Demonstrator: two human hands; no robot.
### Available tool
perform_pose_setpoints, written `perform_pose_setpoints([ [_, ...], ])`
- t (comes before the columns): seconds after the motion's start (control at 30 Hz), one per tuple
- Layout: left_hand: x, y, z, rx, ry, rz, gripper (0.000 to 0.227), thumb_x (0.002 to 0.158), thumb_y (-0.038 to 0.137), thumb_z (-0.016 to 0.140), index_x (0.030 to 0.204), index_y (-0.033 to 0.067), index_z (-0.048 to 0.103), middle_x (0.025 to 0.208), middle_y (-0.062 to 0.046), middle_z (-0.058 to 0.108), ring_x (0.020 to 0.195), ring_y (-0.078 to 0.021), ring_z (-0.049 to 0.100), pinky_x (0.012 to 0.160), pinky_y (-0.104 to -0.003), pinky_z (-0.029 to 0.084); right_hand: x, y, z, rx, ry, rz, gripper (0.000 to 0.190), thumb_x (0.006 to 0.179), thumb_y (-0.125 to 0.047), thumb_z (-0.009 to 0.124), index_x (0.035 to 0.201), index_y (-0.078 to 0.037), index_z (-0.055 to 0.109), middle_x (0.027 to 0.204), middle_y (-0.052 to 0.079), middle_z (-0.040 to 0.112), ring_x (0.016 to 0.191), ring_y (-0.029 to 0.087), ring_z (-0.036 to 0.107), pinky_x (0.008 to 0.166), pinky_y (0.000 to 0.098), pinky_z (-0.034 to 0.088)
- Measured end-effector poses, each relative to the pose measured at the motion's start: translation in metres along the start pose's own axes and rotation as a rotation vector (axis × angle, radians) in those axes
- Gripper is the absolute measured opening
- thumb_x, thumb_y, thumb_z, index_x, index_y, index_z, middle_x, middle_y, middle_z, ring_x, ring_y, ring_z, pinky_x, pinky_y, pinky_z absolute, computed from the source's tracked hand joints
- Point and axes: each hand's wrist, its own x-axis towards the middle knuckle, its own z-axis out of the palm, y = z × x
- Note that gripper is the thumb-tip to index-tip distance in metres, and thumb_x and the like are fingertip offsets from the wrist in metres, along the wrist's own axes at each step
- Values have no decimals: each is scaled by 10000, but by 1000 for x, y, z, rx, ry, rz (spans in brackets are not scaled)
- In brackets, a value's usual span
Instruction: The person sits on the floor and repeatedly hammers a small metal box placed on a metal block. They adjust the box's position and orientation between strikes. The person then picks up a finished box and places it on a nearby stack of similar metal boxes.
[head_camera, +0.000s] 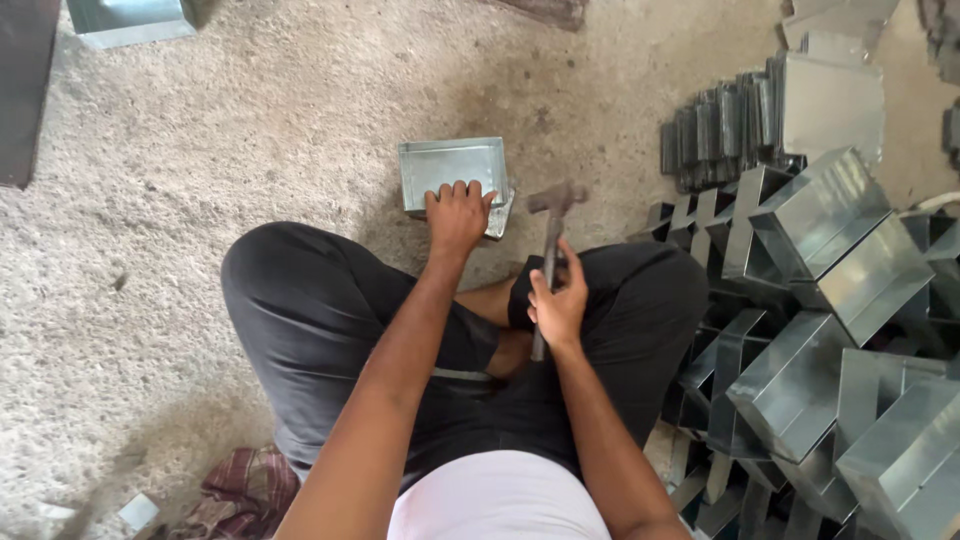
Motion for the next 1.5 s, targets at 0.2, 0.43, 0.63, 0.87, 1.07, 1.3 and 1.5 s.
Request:
perform_pose_setpoints([
  [0.2,14,-7,-17,-41,-78,-103,278,950,334,639,1107,105,617,1047,-130,656,943,-297,635,791,-501,490,22,27,0,44,-24,34,681,925,33,653,1538,-171,440,767,27,555,481,84,485,356,268,351],
  [0.43,15,-79,-28,-415,59,-852,751,846,157,686,1504,23,348,1324,-324,559,1127,-419,578,923,-502,466,21,26,5,-6,-8,47,663,933,20,662,1529,-173,446,797,29,597,479,85,489,357,275,357],
  [0.63,12,-79,-8,-764,-224,-1087,621,911,47,455,1514,191,491,1229,-198,669,969,-318,681,876,-422,525,13,30,0,44,-44,9,728,938,19,669,1567,-196,373,772,46,562,475,88,476,357,277,365],
  [0.87,59,-83,-67,-679,21,-303,585,821,105,631,1397,204,664,1121,-168,684,1035,-306,633,974,-434,533,8,33,6,122,-121,-47,739,962,6,675,1592,-215,357,891,28,586,519,79,484,387,271,377],
  [1.07,110,-28,-105,-336,-203,61,489,765,234,714,1253,244,727,1202,-160,627,1086,-381,639,917,-509,525,7,37,17,21,-113,58,781,909,-58,690,1588,-235,347,909,67,636,493,136,477,385,322,378],
  [1.3,119,0,-109,-371,-301,152,285,886,376,714,1142,255,748,1249,-103,677,1092,-370,650,889,-523,520,5,39,16,-516,-102,-496,735,900,-164,783,1542,-80,436,1080,195,731,950,299,729,863,367,569],
  [1.5,102,-6,-103,-430,-184,176,218,984,361,653,1121,238,769,1227,-65,722,1128,-306,659,935,-486,521,1,37,27,-520,-198,-695,637,885,-18,728,1487,-80,529,1042,216,705,885,332,722,804,380,573],
])
